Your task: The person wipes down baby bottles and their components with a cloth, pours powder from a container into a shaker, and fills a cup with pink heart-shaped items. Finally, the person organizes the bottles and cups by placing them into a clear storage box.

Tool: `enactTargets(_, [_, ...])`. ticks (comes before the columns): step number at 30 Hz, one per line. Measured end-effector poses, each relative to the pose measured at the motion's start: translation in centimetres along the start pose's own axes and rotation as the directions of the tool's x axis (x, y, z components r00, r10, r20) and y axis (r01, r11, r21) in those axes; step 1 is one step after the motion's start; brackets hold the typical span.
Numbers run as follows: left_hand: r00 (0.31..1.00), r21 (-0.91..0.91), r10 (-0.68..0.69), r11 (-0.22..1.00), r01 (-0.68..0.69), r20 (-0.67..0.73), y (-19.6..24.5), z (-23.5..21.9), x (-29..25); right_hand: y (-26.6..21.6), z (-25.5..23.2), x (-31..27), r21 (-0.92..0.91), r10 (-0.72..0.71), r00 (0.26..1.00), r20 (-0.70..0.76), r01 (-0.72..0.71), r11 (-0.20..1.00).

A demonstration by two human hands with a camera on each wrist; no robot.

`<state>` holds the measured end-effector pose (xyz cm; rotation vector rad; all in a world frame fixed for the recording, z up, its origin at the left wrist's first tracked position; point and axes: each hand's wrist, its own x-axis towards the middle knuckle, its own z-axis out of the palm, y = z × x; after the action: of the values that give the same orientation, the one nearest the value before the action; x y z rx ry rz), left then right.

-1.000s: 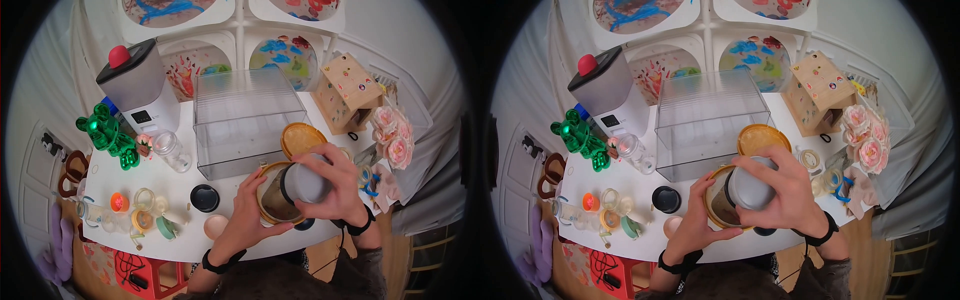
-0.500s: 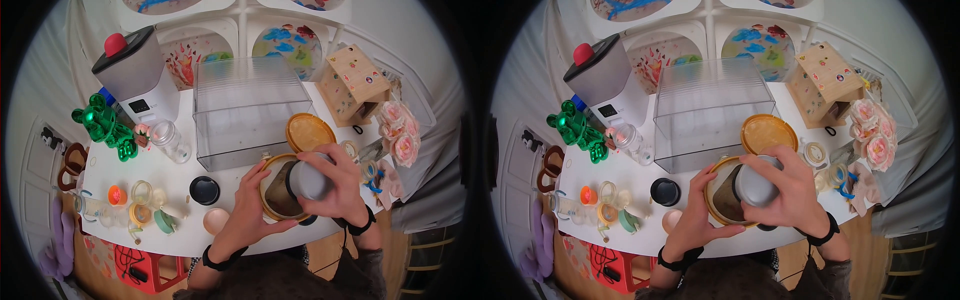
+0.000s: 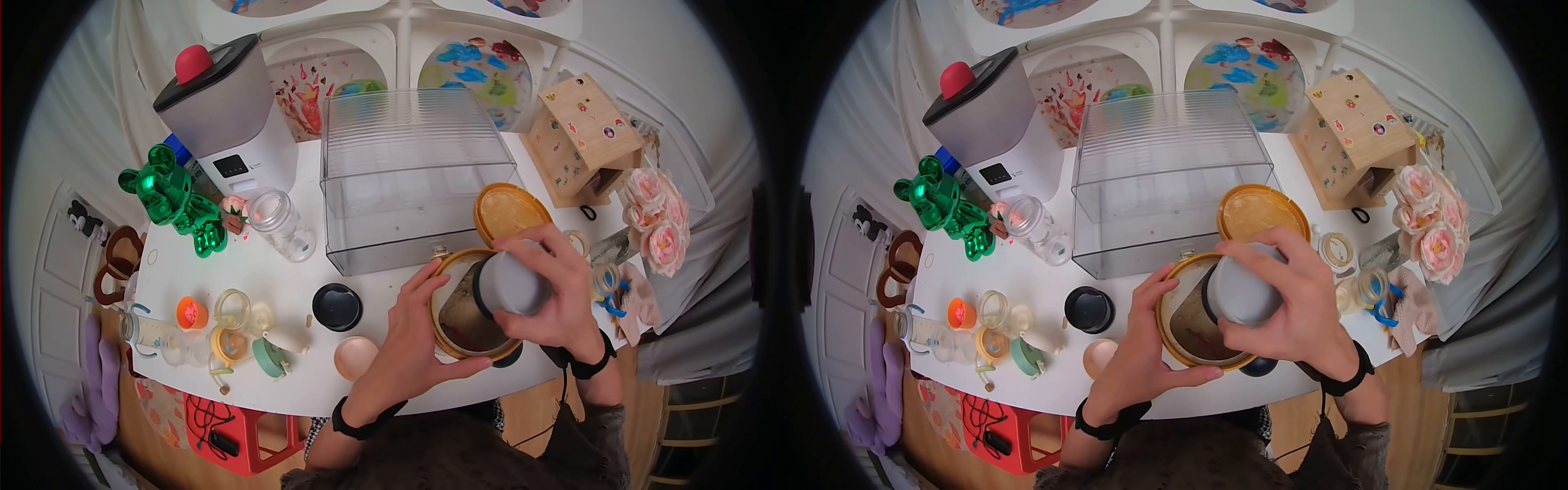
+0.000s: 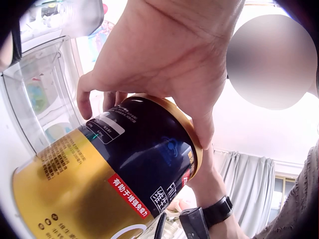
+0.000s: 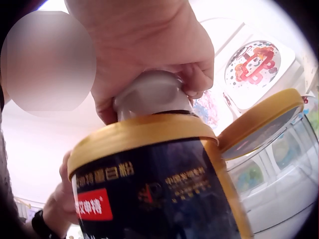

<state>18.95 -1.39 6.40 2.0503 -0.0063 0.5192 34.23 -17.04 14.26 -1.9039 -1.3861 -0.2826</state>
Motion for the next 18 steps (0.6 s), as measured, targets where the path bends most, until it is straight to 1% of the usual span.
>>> enactTargets(1, [1.0, -0.002, -0.005, 1.0, 0.005, 0.001, 0.0, 0.0, 0.0, -0.1, -0.3, 0.2, 0.001, -0.001, 1.0, 0.001, 0.001, 1.0])
enactTargets(3, [1.0, -0.005, -0.011, 1.0, 0.011, 0.002, 0.1, 0.0, 0.0, -0.7, -1.2, 0.9, 0.011, -0.022, 0.998, -0.051, 0.022, 1.0])
enactTargets(6, [0.999, -0.014, -0.006, 1.0, 0.006, -0.032, 0.1, 0.1, 0.0, -1.8, -2.2, 1.5, 0.002, -0.058, 0.997, -0.042, 0.058, 0.998])
enactTargets(8, [1.0, 0.03, 0.006, 1.0, -0.006, -0.019, 0.1, -0.1, 0.0, -1.4, -1.7, 1.3, 0.009, -0.063, 0.998, -0.03, 0.063, 0.998])
enactTargets(10, [1.0, 0.033, 0.004, 0.999, -0.003, -0.025, 0.0, -0.1, -0.2, -0.8, -0.7, 0.8, 0.017, -0.068, 0.998, -0.018, 0.069, 0.997])
enactTargets(12, [0.999, 0.036, 0.008, 0.999, -0.007, -0.032, 0.0, 0.0, -0.1, -0.4, 0.2, 0.4, -0.018, 0.021, 0.997, 0.077, -0.02, 1.0])
enactTargets(14, [1.0, 0.022, -0.015, 1.0, 0.015, -0.016, 0.1, 0.0, -0.2, -0.6, -0.1, 0.9, 0.005, 0.004, 0.998, 0.058, -0.005, 1.0])
enactTargets(16, [1.0, 0.017, -0.013, 1.0, 0.013, -0.025, 0.0, 0.1, -0.3, -1.3, -1.1, 1.5, -0.019, -0.037, 0.999, 0.001, 0.037, 0.999])
enactTargets(18, [0.999, 0.013, -0.007, 1.0, 0.007, -0.032, -0.1, 0.1, -0.3, -1.4, -1.0, 1.6, -0.026, -0.036, 0.999, 0.015, 0.037, 0.999])
